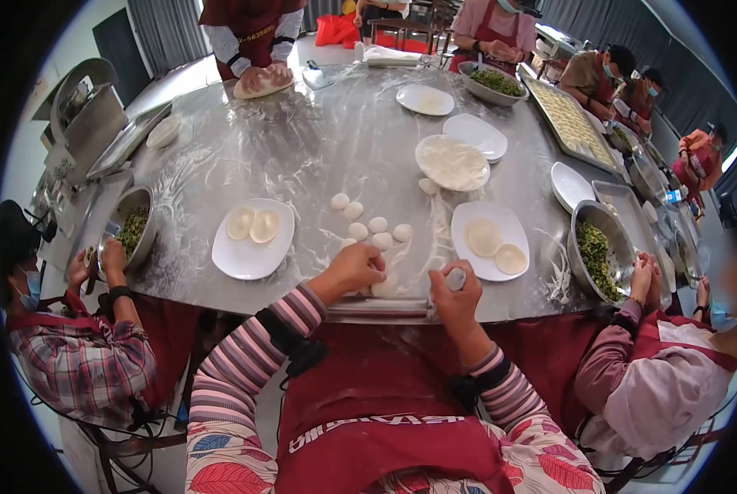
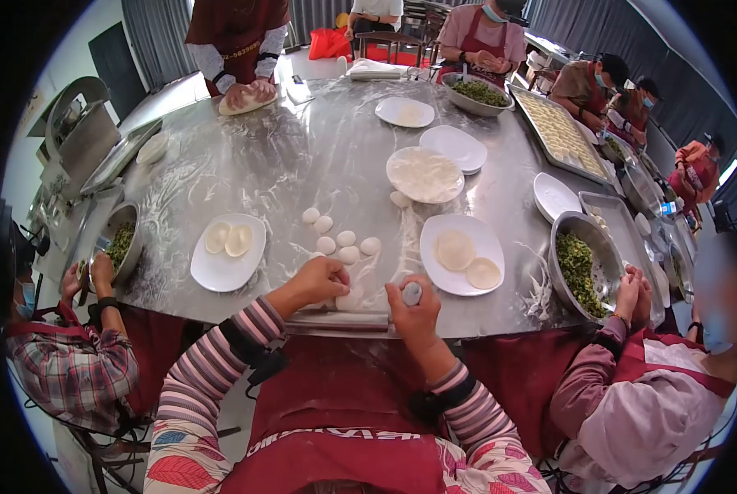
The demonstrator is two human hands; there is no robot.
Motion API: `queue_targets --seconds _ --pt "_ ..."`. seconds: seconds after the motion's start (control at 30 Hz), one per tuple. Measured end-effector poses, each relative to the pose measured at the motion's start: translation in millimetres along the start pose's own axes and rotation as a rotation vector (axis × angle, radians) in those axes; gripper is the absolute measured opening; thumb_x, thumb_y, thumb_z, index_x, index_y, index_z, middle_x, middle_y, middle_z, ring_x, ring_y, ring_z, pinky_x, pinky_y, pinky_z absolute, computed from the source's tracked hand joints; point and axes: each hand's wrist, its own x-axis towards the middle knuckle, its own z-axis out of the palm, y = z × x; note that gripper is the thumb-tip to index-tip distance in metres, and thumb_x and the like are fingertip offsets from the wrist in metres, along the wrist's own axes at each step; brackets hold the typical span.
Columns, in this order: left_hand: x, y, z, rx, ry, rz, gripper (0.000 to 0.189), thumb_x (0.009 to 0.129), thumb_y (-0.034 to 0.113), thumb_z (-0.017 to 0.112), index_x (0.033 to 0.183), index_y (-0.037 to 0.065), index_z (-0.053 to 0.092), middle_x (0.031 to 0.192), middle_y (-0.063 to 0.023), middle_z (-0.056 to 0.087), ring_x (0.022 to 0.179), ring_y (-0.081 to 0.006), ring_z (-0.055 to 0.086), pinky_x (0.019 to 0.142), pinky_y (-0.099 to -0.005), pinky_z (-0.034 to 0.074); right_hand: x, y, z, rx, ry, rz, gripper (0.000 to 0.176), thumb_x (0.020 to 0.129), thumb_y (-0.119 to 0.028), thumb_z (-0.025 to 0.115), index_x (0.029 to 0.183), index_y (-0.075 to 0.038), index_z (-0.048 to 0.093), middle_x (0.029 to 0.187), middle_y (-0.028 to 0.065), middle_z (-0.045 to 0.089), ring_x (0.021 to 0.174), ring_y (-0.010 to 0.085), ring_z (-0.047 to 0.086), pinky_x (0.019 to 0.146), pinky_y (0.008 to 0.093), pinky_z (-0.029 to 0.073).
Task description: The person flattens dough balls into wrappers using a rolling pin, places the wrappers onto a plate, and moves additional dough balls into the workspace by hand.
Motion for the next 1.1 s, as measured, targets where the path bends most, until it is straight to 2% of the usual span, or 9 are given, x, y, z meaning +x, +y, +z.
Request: queue_targets --seconds 0.13,0.27,0.33,0.43,0.57,0.77,0.9,0.93,1.1 --pt "0.0 6.2 -4.6 0.099 0.027 0.039 0.018 0.068 0.014 0.065 0.081 0.000 0.064 0.071 -0.0106 0.063 0.065 -0.0165 0.059 0.060 -0.0294 0.045 37.7 -21.8 21.0 -0.102 0.054 -0.171 0.021 0.071 -0.006 0.070 0.076 -0.004 0.049 0.056 0.0080 0.052 0.048 0.0190 0.053 0.046 0.0302 0.041" --pt "14.8 17.1 -8.7 0.266 -0.132 0.068 0.015 0.070 0.014 0.063 0.078 0.002 0.065 0.069 -0.0096 0.063 0.065 -0.0169 0.059 0.060 -0.0293 0.045 42.7 13.4 31.1 -0.103 0.037 -0.048 0.023 0.070 -0.007 0.071 0.077 -0.003 0.050 0.060 0.0090 0.053 0.051 0.0229 0.053 0.050 0.0315 0.043" --pt "15.7 19.8 -11.6 0.326 -0.202 0.031 0.013 0.071 0.012 0.061 0.076 0.001 0.063 0.069 -0.0099 0.062 0.065 -0.0175 0.060 0.060 -0.0302 0.046 24.3 11.2 16.9 -0.161 0.052 -0.115 0.023 0.069 -0.007 0.071 0.078 -0.003 0.050 0.062 0.0095 0.054 0.054 0.0233 0.054 0.053 0.0319 0.044" --pt "4.1 7.3 -10.2 0.070 -0.119 -0.070 0.012 0.071 0.011 0.060 0.077 0.001 0.061 0.068 -0.0106 0.062 0.065 -0.0189 0.060 0.060 -0.0310 0.046 6.3 14.2 8.0 -0.098 0.057 -0.088 0.026 0.068 -0.008 0.071 0.082 -0.003 0.050 0.069 0.0108 0.056 0.061 0.0240 0.056 0.058 0.0329 0.045" --pt "5.9 16.6 -2.6 0.268 -0.040 0.047 0.013 0.073 0.012 0.060 0.079 0.000 0.059 0.071 -0.0132 0.061 0.072 -0.0217 0.061 0.065 -0.0323 0.046 40.6 19.9 33.1 -0.224 0.087 -0.118 0.026 0.070 -0.010 0.070 0.086 -0.002 0.051 0.064 0.0163 0.056 0.057 0.0355 0.056 0.053 0.0389 0.044" --pt "14.3 9.4 -15.4 0.208 -0.107 0.075 0.010 0.072 0.009 0.057 0.076 0.000 0.059 0.071 -0.0133 0.061 0.069 -0.0222 0.059 0.063 -0.0324 0.046 38.3 6.0 28.8 -0.230 0.070 -0.223 0.021 0.070 -0.008 0.068 0.079 -0.002 0.050 0.062 0.0164 0.055 0.056 0.0335 0.056 0.051 0.0368 0.043" --pt "-0.4 8.5 -23.5 0.140 -0.136 0.021 0.007 0.071 0.007 0.056 0.074 0.001 0.058 0.069 -0.0138 0.060 0.067 -0.0222 0.058 0.060 -0.0328 0.045 21.6 9.1 19.6 -0.182 0.060 -0.119 0.020 0.071 -0.007 0.069 0.078 -0.002 0.050 0.063 0.0142 0.057 0.054 0.0302 0.057 0.050 0.0357 0.043" --pt "5.0 0.9 -17.9 0.230 -0.074 0.137 0.009 0.072 0.009 0.057 0.076 0.001 0.058 0.071 -0.0147 0.061 0.068 -0.0238 0.059 0.061 -0.0338 0.045 25.0 0.9 20.0 -0.213 0.064 -0.092 0.020 0.071 -0.007 0.069 0.078 -0.002 0.050 0.063 0.0137 0.057 0.054 0.0292 0.057 0.050 0.0357 0.043" --pt "21.7 10.8 -8.5 0.340 -0.011 0.127 0.016 0.074 0.016 0.061 0.080 0.001 0.059 0.075 -0.0153 0.062 0.073 -0.0286 0.060 0.065 -0.0356 0.045 65.4 11.3 50.3 -0.225 0.102 -0.199 0.020 0.071 -0.008 0.069 0.077 -0.002 0.051 0.061 0.0132 0.056 0.052 0.0286 0.056 0.049 0.0361 0.043"
